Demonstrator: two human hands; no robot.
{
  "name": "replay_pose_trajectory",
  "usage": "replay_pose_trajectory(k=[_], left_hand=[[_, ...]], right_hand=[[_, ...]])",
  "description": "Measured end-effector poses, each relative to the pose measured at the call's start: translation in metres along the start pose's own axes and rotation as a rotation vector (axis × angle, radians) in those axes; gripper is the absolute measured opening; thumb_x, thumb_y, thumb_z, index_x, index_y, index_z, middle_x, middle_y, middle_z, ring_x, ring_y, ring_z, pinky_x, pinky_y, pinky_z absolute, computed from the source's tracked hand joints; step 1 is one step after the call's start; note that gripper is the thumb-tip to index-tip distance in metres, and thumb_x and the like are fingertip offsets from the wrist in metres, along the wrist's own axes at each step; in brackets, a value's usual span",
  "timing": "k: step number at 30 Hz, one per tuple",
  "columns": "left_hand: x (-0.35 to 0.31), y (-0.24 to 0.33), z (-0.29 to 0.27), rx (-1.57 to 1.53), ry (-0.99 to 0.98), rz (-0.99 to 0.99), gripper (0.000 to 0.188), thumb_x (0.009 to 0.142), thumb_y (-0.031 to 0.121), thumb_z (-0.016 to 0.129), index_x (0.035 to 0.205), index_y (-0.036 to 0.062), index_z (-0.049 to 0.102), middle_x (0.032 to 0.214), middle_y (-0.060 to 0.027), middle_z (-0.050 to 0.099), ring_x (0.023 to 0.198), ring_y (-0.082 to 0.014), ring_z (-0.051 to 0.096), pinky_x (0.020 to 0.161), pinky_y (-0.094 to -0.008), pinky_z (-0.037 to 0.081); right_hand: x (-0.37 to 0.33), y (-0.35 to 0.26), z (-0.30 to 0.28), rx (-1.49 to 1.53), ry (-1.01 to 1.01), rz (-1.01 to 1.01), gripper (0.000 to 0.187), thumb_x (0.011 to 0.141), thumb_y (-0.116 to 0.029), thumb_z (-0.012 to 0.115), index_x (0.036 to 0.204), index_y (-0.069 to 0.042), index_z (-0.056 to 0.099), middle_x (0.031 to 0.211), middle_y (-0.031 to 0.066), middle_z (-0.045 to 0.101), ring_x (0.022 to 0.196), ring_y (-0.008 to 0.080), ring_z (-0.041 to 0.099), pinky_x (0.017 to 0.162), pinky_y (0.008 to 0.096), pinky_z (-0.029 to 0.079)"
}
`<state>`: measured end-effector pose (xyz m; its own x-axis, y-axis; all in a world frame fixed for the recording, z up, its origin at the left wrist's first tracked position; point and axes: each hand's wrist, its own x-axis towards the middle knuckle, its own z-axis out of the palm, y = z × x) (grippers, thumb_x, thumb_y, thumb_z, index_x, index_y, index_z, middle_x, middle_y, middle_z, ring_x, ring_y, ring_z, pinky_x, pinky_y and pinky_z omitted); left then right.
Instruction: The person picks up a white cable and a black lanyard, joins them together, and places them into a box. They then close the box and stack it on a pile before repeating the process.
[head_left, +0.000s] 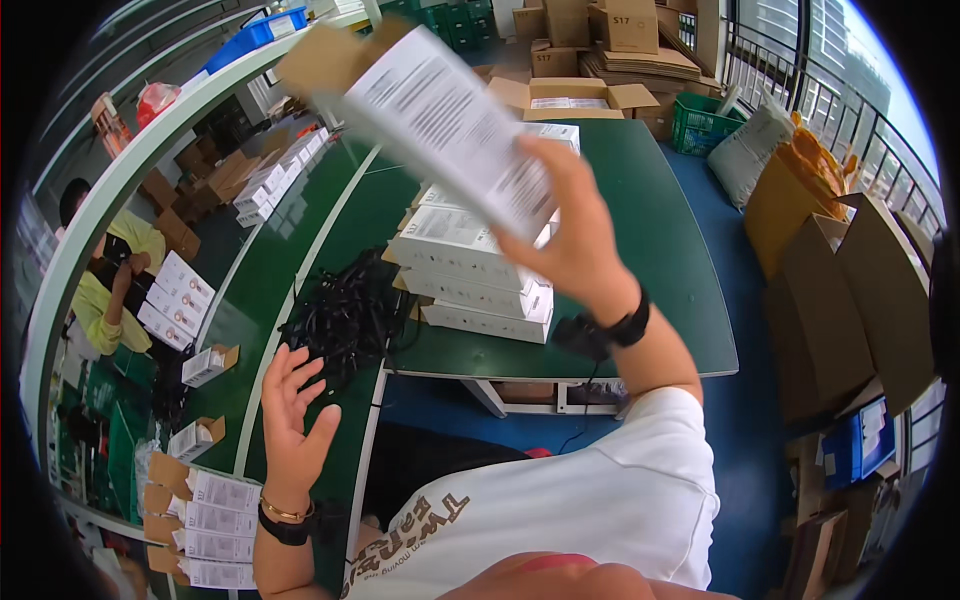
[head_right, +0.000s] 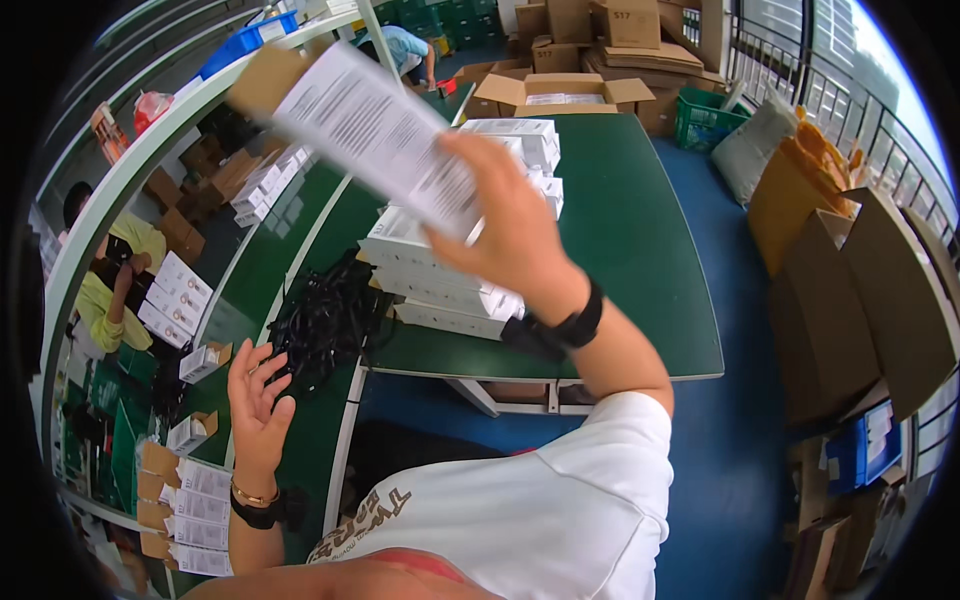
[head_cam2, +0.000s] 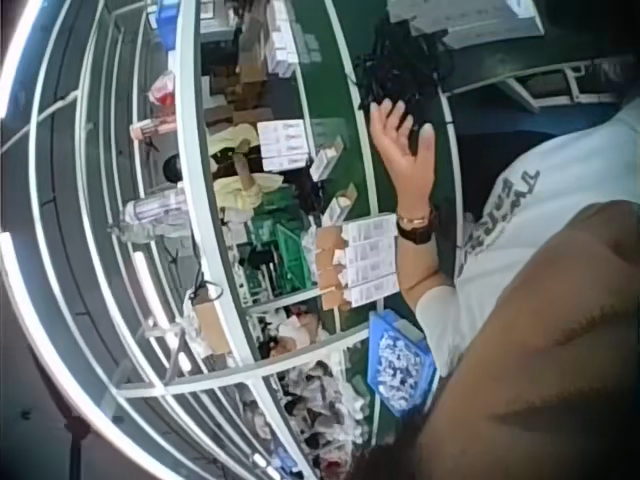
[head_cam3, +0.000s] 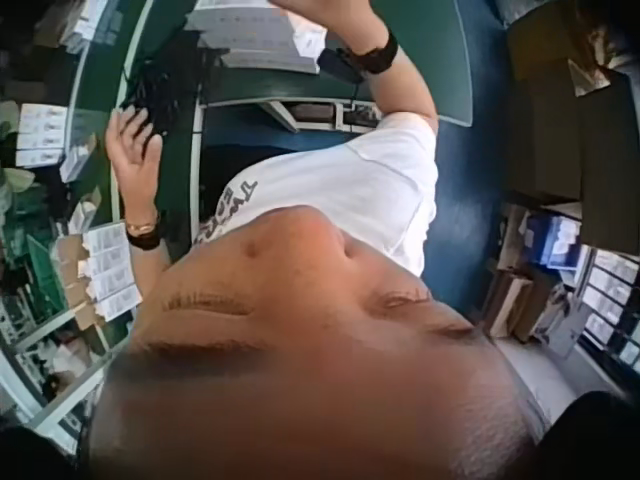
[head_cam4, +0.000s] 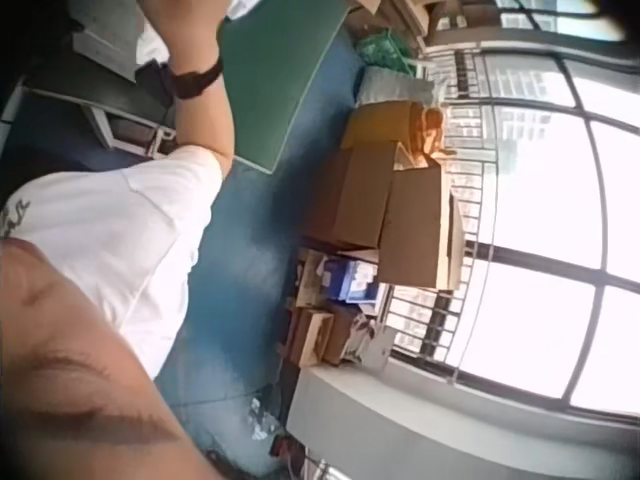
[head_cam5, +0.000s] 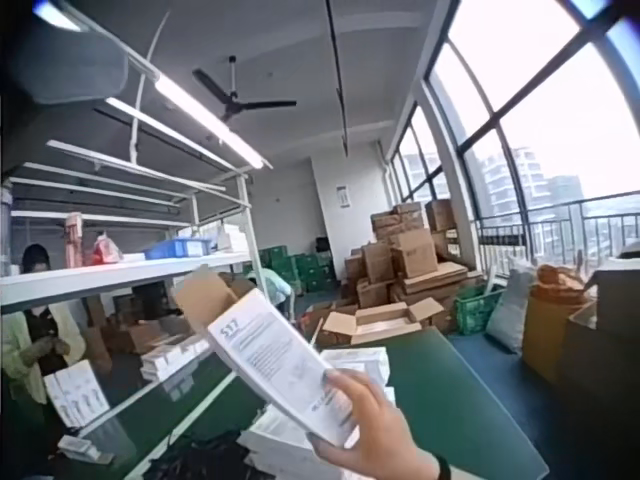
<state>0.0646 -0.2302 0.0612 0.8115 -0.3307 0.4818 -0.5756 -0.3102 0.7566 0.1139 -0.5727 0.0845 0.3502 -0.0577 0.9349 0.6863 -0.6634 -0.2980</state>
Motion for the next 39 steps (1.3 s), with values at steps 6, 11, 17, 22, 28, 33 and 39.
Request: replay_pose_trajectory(k=[6, 11, 17, 22, 28, 33, 39], left_hand=[[0.000, -0.036, -0.023, -0.058, 0.010, -0.256, 0.050, 0.086, 0.006, 0.060, 0.131, 0.0019, 0.040, 0.132, -0.0108, 0.040, 0.114, -0.0213, 0.050, 0.087, -0.0298, 0.046], [-0.007, -0.053, -0.028, 0.019, 0.036, -0.346, 0.042, 0.086, 0.003, 0.059, 0.125, 0.0026, 0.047, 0.129, -0.0080, 0.042, 0.111, -0.0190, 0.051, 0.084, -0.0270, 0.047], [-0.010, -0.077, -0.028, 0.021, 0.052, -0.382, 0.040, 0.085, 0.002, 0.059, 0.123, 0.0039, 0.048, 0.126, -0.0057, 0.043, 0.111, -0.0171, 0.052, 0.084, -0.0258, 0.045], [-0.013, -0.091, -0.027, 0.024, 0.062, -0.435, 0.038, 0.085, 0.001, 0.058, 0.122, 0.0041, 0.050, 0.126, -0.0058, 0.043, 0.110, -0.0168, 0.052, 0.084, -0.0260, 0.046], [-0.014, -0.103, -0.021, 0.036, 0.011, -0.419, 0.034, 0.085, 0.001, 0.058, 0.119, 0.0038, 0.052, 0.126, -0.0058, 0.043, 0.109, -0.0164, 0.052, 0.084, -0.0257, 0.046], [-0.024, -0.101, -0.024, 0.033, 0.013, -0.413, 0.032, 0.085, 0.002, 0.058, 0.117, 0.0037, 0.053, 0.126, -0.0060, 0.043, 0.111, -0.0159, 0.050, 0.085, -0.0257, 0.046], [-0.052, -0.095, -0.041, 0.213, -0.126, -0.353, 0.033, 0.084, 0.008, 0.062, 0.116, 0.0044, 0.054, 0.122, -0.0087, 0.047, 0.116, -0.0228, 0.047, 0.097, -0.0344, 0.040]], right_hand=[[0.061, 0.158, -0.061, -0.432, 0.190, 0.272, 0.059, 0.071, -0.027, 0.072, 0.124, -0.008, 0.054, 0.120, 0.0163, 0.053, 0.110, 0.0313, 0.054, 0.092, 0.0383, 0.044], [0.070, 0.268, -0.070, -0.562, 0.068, 0.466, 0.059, 0.069, -0.025, 0.073, 0.123, -0.007, 0.056, 0.123, 0.0182, 0.053, 0.110, 0.0324, 0.055, 0.092, 0.0375, 0.045], [0.050, 0.354, -0.045, -0.448, -0.448, 0.540, 0.059, 0.069, -0.020, 0.074, 0.125, -0.011, 0.056, 0.126, 0.0145, 0.051, 0.109, 0.0278, 0.056, 0.091, 0.0377, 0.046], [0.068, 0.326, -0.034, -0.013, -0.535, 0.963, 0.047, 0.080, -0.028, 0.066, 0.125, -0.016, 0.058, 0.131, 0.0070, 0.043, 0.116, 0.0240, 0.048, 0.093, 0.0408, 0.043], [0.072, 0.327, -0.025, 0.158, -0.475, 1.084, 0.045, 0.086, -0.036, 0.057, 0.127, -0.018, 0.056, 0.133, 0.0039, 0.041, 0.125, 0.0224, 0.038, 0.096, 0.0427, 0.038], [0.073, 0.314, -0.011, -0.114, -0.586, 1.001, 0.041, 0.088, -0.032, 0.055, 0.126, -0.017, 0.056, 0.130, 0.0072, 0.047, 0.121, 0.0229, 0.043, 0.097, 0.0431, 0.038], [0.073, 0.284, -0.013, -0.729, -0.236, -0.006, 0.034, 0.089, -0.018, 0.057, 0.120, -0.007, 0.057, 0.118, 0.0130, 0.058, 0.108, 0.0235, 0.056, 0.094, 0.0364, 0.043]])
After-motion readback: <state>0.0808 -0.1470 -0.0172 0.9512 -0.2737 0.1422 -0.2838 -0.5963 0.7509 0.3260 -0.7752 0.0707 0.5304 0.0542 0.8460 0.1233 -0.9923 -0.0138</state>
